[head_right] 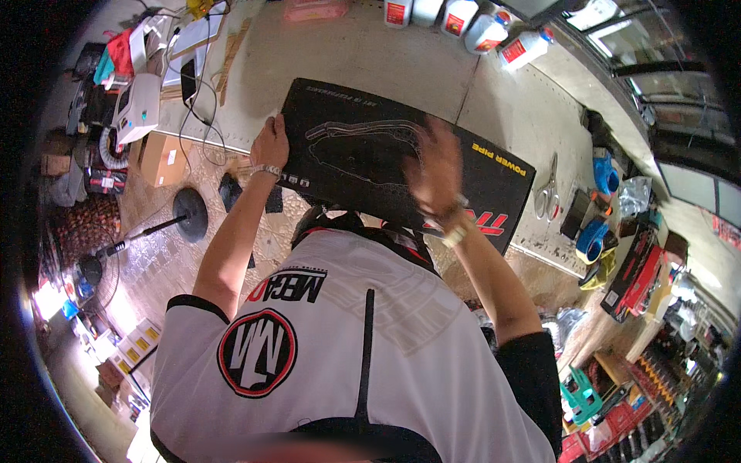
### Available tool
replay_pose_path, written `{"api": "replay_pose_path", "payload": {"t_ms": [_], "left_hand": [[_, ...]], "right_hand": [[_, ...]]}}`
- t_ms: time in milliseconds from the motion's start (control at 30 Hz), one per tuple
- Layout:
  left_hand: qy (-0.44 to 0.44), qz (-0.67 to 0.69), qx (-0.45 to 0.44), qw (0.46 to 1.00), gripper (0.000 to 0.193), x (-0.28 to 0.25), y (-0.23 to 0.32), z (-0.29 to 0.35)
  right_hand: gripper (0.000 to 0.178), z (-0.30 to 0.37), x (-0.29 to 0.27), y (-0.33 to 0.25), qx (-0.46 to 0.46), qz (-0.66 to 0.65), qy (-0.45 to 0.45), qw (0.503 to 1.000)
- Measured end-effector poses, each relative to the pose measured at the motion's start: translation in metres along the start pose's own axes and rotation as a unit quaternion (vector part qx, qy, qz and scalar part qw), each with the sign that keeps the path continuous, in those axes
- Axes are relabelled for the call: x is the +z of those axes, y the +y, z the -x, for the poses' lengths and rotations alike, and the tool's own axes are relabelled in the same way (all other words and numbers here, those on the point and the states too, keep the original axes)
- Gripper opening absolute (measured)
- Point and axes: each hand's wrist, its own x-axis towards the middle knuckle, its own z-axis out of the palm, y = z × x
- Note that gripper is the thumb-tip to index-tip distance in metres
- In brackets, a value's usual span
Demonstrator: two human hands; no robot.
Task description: The person unpacks a carbon-fiber exhaust pipe from a cardboard box, removes bubble wrap and plastic, then wraps the pipe in bubble wrap and places it into a branded black box. They seal the box with tape and a tape gun, then wrap the sealed box in additional bubble wrap and cut it to size with scissors.
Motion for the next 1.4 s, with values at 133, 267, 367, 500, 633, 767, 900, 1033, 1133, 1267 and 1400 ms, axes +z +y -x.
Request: {"api": "replay_pose_path", "payload": {"t_ms": [133,267,367,500,633,767,900,1033,1133,1267,1400], "left_hand": [[-0.009,-0.01,-0.014,1.0,0.048,-0.004,-0.003,-0.003],[0.006,-0.03,0.03,0.999,0.044,-0.003,-0.007,-0.002],[-0.038,-0.004,0.051,0.998,0.04,0.001,-0.012,-0.008],[-0.042,0.117,0.099,0.987,0.041,0.004,-0.018,-0.016],[-0.056,0.149,0.089,0.983,0.04,0.004,-0.016,-0.023],[-0.09,0.12,0.058,0.987,0.039,0.002,-0.012,-0.024],[-0.103,0.177,0.124,0.971,0.051,-0.004,-0.026,-0.01],[-0.159,0.167,0.065,0.971,0.058,0.001,-0.05,0.016],[-0.091,0.182,0.096,0.974,0.059,0.015,-0.06,0.018],[-0.085,0.167,0.104,0.977,0.059,0.023,-0.062,0.011],[-0.095,0.152,0.144,0.973,0.059,0.01,-0.055,0.014]], "right_hand": [[0.048,-0.132,0.106,-0.075,-0.171,-0.044,-0.034,0.984],[0.031,-0.191,0.163,-0.107,-0.18,-0.026,-0.095,0.979],[0.028,-0.2,0.177,-0.107,-0.168,0.027,-0.227,0.959],[0.022,-0.201,0.182,-0.103,-0.178,0.022,-0.191,0.965],[0.023,-0.206,0.183,-0.104,-0.167,0.01,-0.223,0.96],[0.027,-0.207,0.179,-0.105,-0.122,0.033,-0.265,0.956],[0.036,-0.196,0.173,-0.115,-0.116,0.12,-0.243,0.955],[0.038,-0.182,0.172,-0.126,-0.012,0.082,-0.119,0.989],[0.044,-0.177,0.178,-0.123,0.008,0.076,-0.213,0.974],[0.044,-0.185,0.189,-0.117,-0.003,0.069,-0.216,0.974],[0.038,-0.182,0.17,-0.122,0.007,0.014,-0.023,1.0]]}}
